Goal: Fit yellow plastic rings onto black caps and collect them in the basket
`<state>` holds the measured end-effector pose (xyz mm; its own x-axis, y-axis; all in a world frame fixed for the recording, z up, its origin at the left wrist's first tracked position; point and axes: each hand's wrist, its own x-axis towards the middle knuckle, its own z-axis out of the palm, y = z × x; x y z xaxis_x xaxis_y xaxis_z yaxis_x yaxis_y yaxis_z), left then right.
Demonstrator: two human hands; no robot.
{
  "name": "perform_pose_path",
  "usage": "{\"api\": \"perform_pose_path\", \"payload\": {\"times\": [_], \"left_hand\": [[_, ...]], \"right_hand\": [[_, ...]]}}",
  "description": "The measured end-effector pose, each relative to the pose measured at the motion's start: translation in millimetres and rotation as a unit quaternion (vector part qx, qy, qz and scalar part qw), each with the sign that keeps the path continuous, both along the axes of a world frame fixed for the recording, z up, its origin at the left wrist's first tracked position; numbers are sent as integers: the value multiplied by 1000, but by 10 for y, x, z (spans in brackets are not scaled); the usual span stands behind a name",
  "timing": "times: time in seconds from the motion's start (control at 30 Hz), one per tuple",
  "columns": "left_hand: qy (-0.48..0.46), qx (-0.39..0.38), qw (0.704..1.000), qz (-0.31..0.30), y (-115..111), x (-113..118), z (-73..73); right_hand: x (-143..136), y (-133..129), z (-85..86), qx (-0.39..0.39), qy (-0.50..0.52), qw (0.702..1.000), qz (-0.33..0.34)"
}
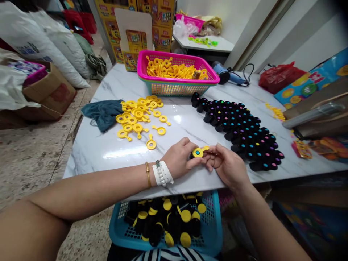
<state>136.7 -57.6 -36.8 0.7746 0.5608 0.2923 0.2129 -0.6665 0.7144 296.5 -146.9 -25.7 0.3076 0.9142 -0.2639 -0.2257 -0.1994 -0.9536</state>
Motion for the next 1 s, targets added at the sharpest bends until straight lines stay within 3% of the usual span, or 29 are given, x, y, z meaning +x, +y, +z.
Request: {"api": "perform_pose_path", "payload": {"times": [0.07,0.2,0.43,0.57,0.77,0.83,0.93,1.0], "left_hand": [[15,6,1000,-9,15,0,0],[66,-4,998,-25,20,2,40],[71,-4,997,-34,16,14,48],[41,90,994,-44,13,-30,107],[36,275,960,-34,-110,-140,288],[48,270,961,-27,-130,-156,311],[66,186,980,-29,-71,-158,381],[78,119,987,-79,44,-141,463]], "right_hand": [[100,4,12,-23,35,998,37],[218,89,80,-58,9,990,129],[143,243,213,-111,-74,967,217],[106,183,280,-111,-108,965,212],[-32,83,239,-40,45,971,230],[-100,106,193,-8,47,972,229],[-163,119,189,32,14,982,185],[-152,55,216,26,-6,984,175]]}}
